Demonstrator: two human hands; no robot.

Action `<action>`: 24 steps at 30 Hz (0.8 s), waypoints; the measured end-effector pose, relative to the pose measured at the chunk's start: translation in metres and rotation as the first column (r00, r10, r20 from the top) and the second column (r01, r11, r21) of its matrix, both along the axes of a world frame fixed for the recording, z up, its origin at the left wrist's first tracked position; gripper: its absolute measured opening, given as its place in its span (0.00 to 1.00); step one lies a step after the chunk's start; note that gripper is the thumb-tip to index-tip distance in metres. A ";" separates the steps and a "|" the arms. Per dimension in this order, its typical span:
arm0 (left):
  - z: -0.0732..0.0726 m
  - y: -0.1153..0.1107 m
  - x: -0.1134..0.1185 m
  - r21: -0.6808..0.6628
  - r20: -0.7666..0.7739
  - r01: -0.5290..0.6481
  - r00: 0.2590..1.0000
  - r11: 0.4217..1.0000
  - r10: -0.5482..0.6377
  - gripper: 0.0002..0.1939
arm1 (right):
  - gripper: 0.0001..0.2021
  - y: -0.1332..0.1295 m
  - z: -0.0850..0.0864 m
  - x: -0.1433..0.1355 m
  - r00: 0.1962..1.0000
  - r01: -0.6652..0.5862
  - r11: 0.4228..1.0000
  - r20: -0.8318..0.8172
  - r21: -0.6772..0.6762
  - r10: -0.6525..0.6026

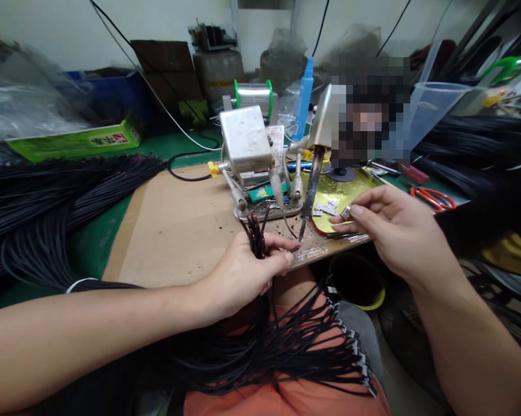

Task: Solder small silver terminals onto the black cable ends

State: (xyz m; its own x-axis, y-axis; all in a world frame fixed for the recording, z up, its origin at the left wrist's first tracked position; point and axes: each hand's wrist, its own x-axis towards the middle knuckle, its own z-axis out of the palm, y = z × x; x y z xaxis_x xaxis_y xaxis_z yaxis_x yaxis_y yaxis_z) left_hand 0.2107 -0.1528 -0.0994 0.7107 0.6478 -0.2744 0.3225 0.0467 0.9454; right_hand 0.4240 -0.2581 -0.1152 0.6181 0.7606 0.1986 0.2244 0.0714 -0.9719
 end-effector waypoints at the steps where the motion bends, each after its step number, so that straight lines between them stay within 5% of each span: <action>1: 0.000 0.001 0.000 -0.008 0.007 -0.006 1.000 1.000 0.006 0.13 | 0.09 0.000 -0.003 -0.003 0.995 -0.031 0.999 -0.095 0.016 0.032; 6: -0.001 0.003 0.001 -0.029 0.037 -0.019 0.999 0.999 0.020 0.12 | 0.11 0.000 -0.015 -0.017 0.943 -0.140 0.990 -0.305 -0.009 0.131; 14: -0.003 0.005 0.002 -0.058 0.050 -0.030 0.998 0.998 0.033 0.12 | 0.12 -0.006 -0.016 -0.044 0.969 -0.190 0.980 -0.174 -0.064 0.176; 24: -0.007 0.008 0.003 -0.070 0.069 -0.029 0.997 0.997 0.034 0.14 | 0.08 0.003 -0.022 -0.057 0.962 -0.171 0.985 -0.219 -0.012 0.164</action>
